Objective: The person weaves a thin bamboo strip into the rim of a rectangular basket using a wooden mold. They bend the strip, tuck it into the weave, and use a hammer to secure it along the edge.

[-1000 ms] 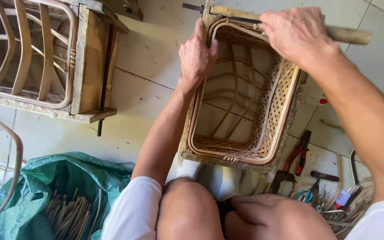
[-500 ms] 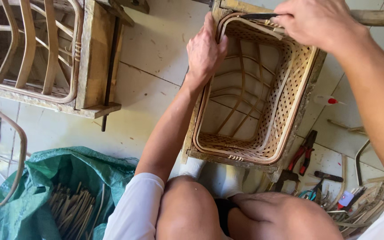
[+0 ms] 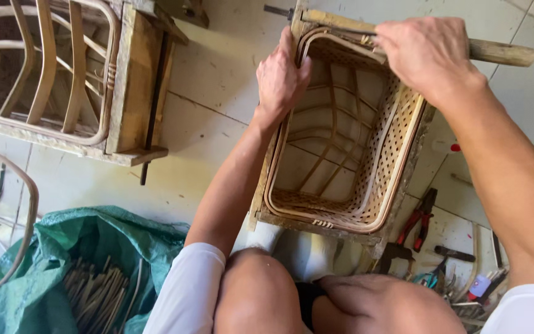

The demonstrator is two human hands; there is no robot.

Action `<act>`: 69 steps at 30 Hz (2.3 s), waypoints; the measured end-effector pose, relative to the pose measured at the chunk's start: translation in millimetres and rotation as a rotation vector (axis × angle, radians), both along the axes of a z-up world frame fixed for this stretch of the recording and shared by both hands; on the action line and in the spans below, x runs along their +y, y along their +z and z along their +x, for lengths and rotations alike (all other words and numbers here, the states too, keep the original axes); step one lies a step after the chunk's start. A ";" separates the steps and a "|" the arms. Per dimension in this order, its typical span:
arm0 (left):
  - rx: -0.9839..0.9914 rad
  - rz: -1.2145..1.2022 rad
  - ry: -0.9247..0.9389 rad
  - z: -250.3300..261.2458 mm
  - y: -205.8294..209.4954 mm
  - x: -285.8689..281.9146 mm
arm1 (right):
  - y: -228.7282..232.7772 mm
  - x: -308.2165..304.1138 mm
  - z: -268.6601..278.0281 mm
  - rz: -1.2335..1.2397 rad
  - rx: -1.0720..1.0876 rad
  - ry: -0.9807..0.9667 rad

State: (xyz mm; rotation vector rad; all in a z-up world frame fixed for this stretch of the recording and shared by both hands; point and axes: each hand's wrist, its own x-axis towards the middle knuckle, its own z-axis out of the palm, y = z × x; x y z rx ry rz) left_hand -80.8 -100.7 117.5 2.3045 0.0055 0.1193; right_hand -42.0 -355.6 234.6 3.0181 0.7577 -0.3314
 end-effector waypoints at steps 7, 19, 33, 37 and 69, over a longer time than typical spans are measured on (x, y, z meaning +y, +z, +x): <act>0.001 0.056 0.006 4.8 -4.4 -0.8 | 1.6 13.3 7.4 -0.196 0.013 0.011; 0.060 0.035 0.031 2.8 0.0 -2.8 | -2.7 7.2 2.2 -0.049 -0.018 0.040; 0.154 0.046 -0.009 8.0 -4.1 -0.7 | -0.3 10.2 14.1 0.397 0.415 -0.293; -0.054 0.018 0.035 -1.2 -6.2 -2.3 | -18.5 16.2 2.8 0.523 0.296 -0.178; 0.025 -0.009 0.037 -22.5 -4.2 -5.7 | 36.4 42.7 34.6 -0.063 0.513 -0.335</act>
